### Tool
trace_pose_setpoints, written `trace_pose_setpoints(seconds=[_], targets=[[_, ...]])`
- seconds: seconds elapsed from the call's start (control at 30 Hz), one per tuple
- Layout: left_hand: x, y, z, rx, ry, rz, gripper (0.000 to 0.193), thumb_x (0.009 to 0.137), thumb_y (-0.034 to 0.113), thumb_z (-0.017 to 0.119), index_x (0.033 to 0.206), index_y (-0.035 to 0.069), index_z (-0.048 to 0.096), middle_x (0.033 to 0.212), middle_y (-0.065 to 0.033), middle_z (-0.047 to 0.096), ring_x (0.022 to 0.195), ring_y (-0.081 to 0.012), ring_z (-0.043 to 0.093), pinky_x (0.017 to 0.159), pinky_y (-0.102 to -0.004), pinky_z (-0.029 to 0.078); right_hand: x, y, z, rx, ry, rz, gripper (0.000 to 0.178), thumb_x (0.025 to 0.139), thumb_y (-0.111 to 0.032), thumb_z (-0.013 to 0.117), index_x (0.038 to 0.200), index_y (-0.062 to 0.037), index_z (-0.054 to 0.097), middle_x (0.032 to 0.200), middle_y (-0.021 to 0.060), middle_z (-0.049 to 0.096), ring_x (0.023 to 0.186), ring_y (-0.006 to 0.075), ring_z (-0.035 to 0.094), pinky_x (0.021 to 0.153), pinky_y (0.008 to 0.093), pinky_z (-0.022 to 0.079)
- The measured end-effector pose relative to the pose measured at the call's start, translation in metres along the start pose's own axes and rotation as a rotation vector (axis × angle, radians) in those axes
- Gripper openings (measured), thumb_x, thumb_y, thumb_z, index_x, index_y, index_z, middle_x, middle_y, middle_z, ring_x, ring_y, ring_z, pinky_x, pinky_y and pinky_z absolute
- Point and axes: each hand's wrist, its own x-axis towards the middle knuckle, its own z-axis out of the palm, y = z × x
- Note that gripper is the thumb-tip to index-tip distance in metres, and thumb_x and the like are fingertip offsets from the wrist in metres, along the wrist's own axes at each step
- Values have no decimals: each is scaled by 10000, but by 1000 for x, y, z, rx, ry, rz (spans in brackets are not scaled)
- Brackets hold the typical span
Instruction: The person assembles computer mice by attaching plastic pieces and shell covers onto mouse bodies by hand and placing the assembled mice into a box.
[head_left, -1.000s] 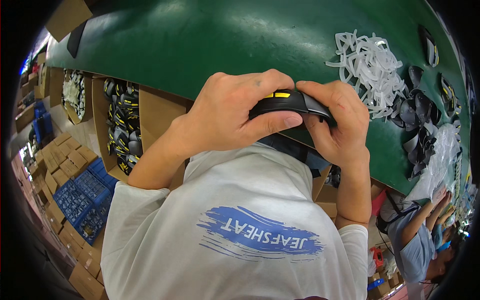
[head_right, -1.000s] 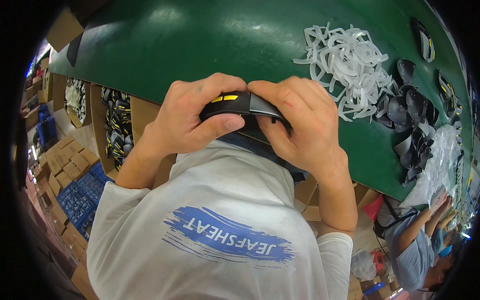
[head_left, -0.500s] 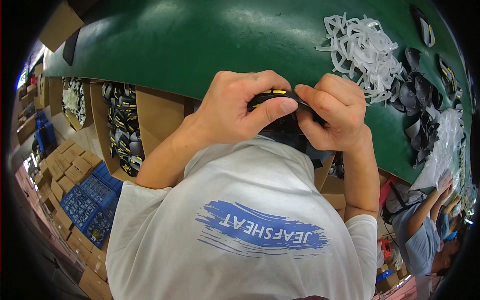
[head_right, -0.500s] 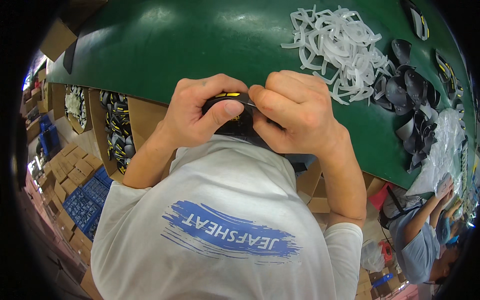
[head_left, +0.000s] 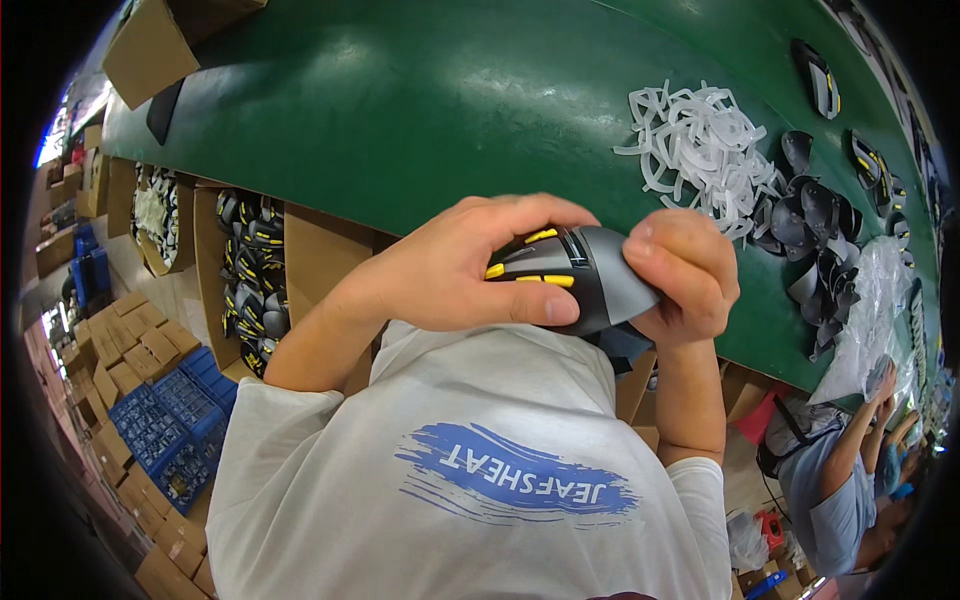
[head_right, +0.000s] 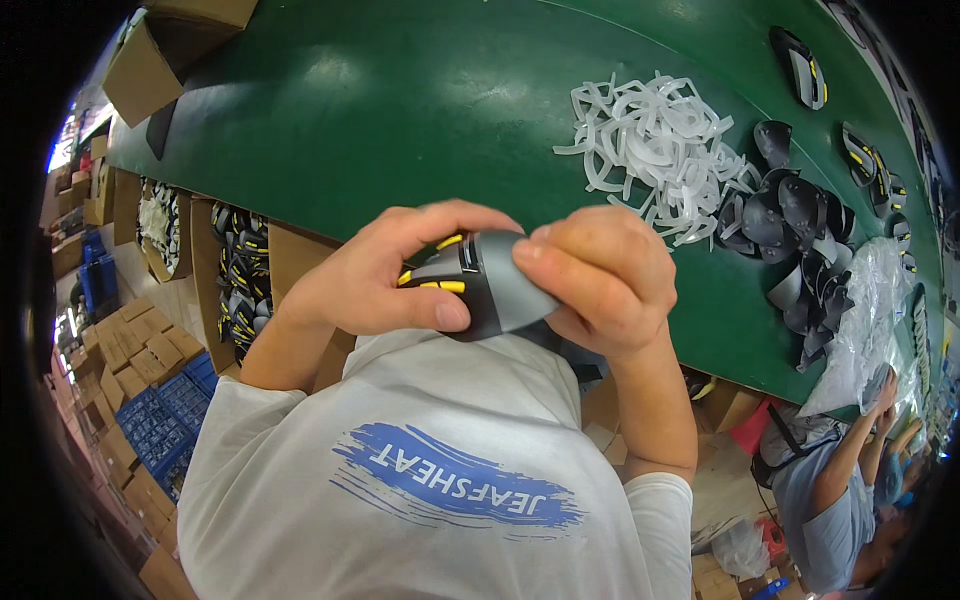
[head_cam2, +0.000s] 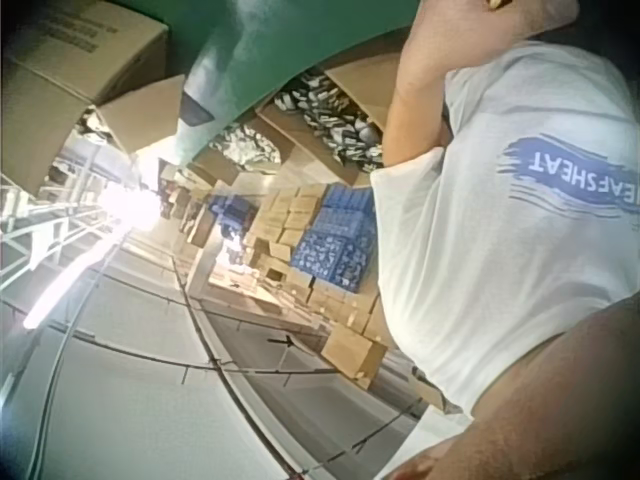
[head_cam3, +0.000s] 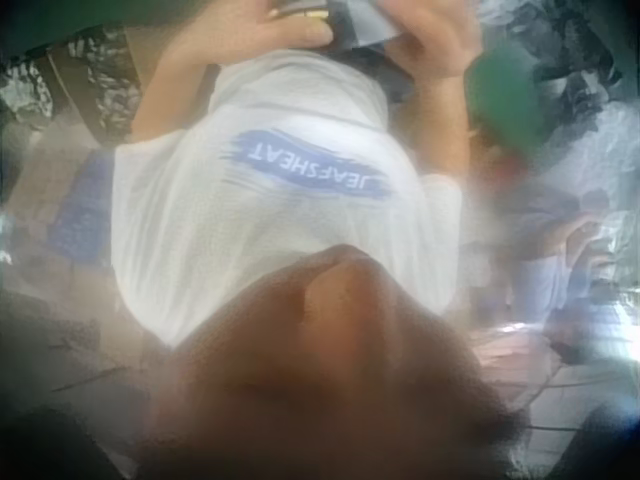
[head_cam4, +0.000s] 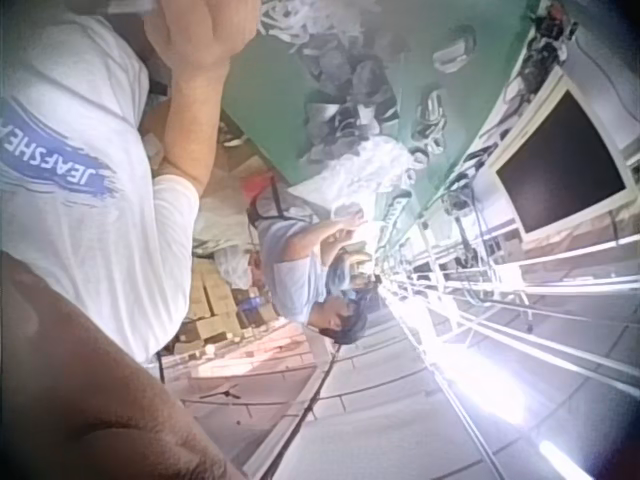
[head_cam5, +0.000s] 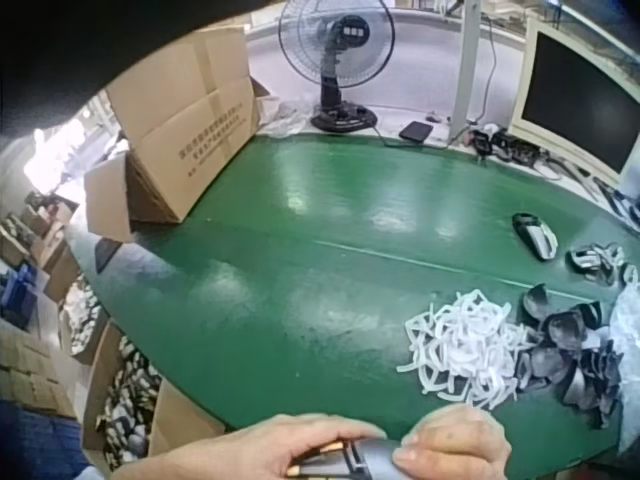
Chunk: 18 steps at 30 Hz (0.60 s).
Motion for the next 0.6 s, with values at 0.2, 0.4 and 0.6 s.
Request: trace_pose_setpoints(seconds=[0.2,0.4,0.6], targets=[[-1,8,-14,747,395,474,883,703,348,1077,1458,55,726,1293,-119,770,1142,-336,704,998,-446,552,18,-5,-17,310,-322,381,788,807,-112,964,1541,3,700,1472,238,745,1285,390,739,1087,461,580],[-1,3,-8,812,426,626,807,666,267,1077,1382,67,765,1290,-127,768,1140,-320,710,959,-453,571,10,4,-16,243,-355,343,876,742,-319,1064,1480,30,746,1345,178,833,1164,365,793,1067,458,602],[5,-20,-10,955,460,837,741,726,289,1047,1379,77,768,1320,-117,760,1146,-296,705,987,-461,577,-4,1,-11,330,-284,392,806,702,-269,1082,1408,-16,786,1298,138,849,1090,301,799,923,411,632]])
